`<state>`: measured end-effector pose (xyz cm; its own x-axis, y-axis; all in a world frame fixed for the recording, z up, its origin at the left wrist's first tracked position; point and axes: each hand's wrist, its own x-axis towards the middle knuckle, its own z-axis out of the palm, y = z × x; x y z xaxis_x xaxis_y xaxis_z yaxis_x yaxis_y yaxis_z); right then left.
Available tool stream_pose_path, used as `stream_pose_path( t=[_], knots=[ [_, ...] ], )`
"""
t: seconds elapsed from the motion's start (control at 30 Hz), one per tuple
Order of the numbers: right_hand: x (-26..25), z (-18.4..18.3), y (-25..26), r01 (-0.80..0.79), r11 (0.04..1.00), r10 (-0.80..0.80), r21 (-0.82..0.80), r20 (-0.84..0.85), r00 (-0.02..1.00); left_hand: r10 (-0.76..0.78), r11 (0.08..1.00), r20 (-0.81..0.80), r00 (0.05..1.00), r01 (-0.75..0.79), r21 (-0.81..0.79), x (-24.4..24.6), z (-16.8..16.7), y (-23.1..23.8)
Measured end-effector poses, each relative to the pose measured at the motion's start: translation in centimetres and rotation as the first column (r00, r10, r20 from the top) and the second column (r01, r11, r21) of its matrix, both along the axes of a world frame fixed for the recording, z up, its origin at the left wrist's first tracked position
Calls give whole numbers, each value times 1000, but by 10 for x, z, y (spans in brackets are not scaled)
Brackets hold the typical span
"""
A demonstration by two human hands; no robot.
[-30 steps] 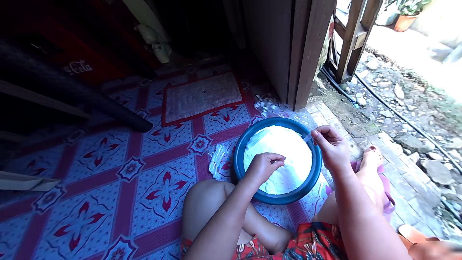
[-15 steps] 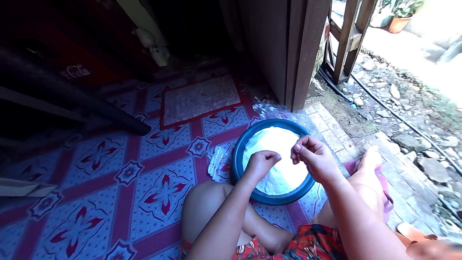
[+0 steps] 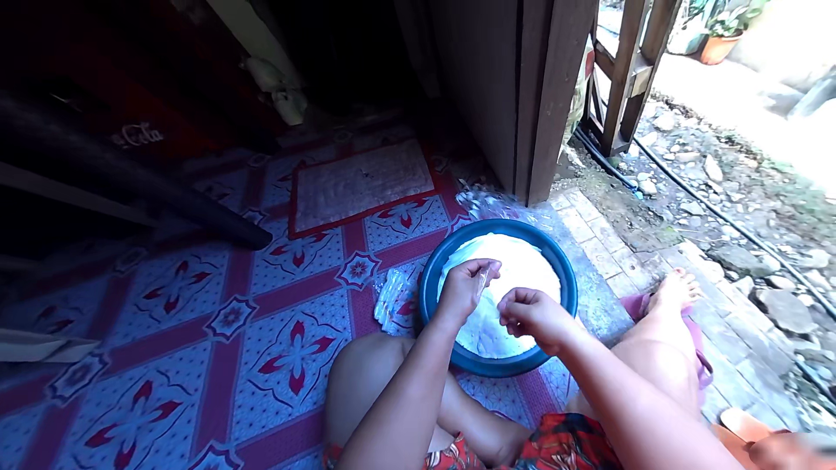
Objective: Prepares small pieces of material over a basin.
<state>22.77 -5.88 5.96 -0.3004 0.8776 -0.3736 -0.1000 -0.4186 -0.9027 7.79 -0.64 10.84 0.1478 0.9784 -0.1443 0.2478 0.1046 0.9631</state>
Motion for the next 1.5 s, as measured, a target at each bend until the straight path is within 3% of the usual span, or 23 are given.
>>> stream_pose_path(
  t=[0.17,0.3,0.43,0.57,0.67,0.77,0.97,1.13,1.23,1.5],
  knots=[
    [-14,-18,10,-83,985,92,-151,58,994,-38,998,234,971,47,-31,-5,6,-8],
    [-8,-20,25,17,994,-6,-112,94,996,-150,989,205,967,150,14,-17,0,-10],
    [6,-14,36,30,996,-51,78,289,956,-195,980,99,976,198,-24,-26,-13,-9],
    [20,-17,40,-91,968,-39,234,497,867,-184,977,150,971,198,-80,-31,-25,-10],
    [27,-15,40,-193,939,-19,284,605,796,-242,963,134,961,255,-92,-32,-26,-10],
    [25,-17,39,-219,895,-97,389,647,756,-281,949,89,956,291,-123,-28,-22,-11],
    [15,-25,38,-116,802,-273,586,532,801,-109,981,204,973,139,-137,-13,-37,-11],
    [11,-23,39,-14,855,-310,518,534,786,117,974,322,939,-46,-220,0,-39,-13],
    [8,-19,33,12,869,-316,495,535,784,242,945,315,918,-149,-292,7,-41,-12],
    [-15,-22,21,31,896,-274,442,499,822,233,964,252,939,-190,-184,13,-61,-11]
  ],
)
